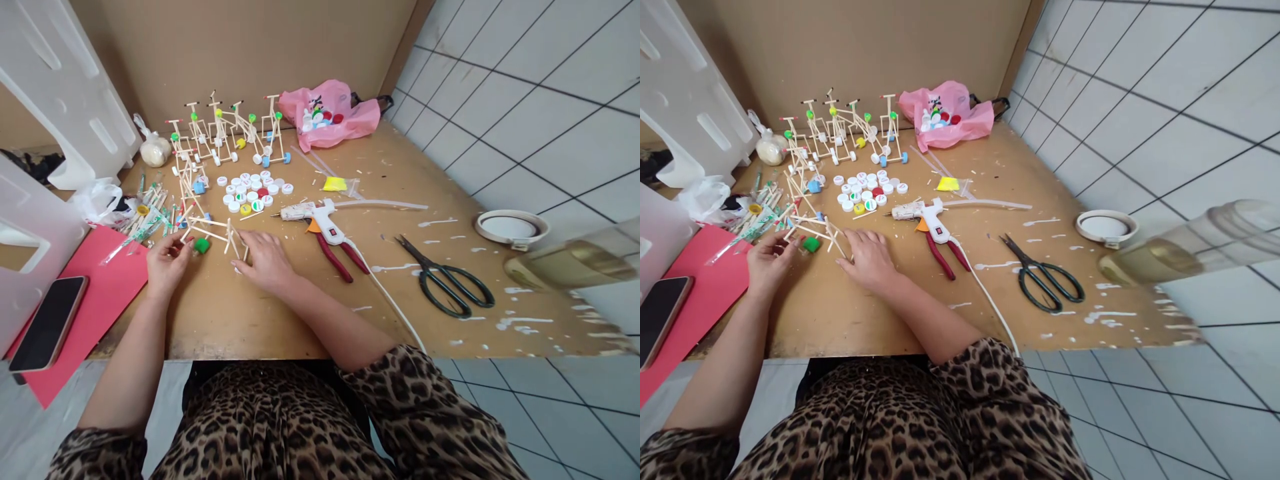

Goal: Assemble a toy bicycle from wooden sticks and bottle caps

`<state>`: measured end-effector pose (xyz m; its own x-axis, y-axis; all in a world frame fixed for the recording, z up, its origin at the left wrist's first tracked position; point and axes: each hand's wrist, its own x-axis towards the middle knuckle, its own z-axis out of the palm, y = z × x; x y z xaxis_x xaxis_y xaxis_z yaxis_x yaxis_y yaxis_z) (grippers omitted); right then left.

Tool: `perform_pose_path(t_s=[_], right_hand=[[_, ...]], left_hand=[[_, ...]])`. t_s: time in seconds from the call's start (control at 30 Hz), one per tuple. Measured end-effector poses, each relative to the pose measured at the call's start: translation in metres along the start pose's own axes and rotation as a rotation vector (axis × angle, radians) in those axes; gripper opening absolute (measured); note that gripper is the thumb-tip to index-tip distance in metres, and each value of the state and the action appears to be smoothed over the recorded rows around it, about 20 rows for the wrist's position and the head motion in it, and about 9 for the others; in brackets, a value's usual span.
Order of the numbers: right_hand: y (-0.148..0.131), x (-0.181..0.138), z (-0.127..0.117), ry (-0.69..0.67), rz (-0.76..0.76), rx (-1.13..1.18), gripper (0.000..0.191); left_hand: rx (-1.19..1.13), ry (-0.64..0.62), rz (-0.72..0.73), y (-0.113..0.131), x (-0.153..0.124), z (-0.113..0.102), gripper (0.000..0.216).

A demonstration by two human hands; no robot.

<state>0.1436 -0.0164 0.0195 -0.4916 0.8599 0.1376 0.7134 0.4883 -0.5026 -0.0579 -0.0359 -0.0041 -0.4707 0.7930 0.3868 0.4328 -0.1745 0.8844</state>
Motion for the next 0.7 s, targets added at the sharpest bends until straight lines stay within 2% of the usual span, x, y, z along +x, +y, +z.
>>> perform_pose_path(t_s=[0.27, 0.5, 0.7], right_hand=[[0.003, -0.001, 0.002, 0.033, -0.023, 0.015, 0.050], [0.004, -0.004, -0.002, 0.037, -0.024, 0.058, 0.060], [0.019, -0.016, -0.015, 0.152, -0.004, 0.112, 0.064]], left_hand=[[0.059, -0.035, -0.023, 0.000, 0.000, -0.001, 0.036], [0.064, -0.083, -0.057, -0.002, 0.000, -0.002, 0.043], [0.109, -0.129, 0.014, -0.004, 0.000, -0.007, 0.048]])
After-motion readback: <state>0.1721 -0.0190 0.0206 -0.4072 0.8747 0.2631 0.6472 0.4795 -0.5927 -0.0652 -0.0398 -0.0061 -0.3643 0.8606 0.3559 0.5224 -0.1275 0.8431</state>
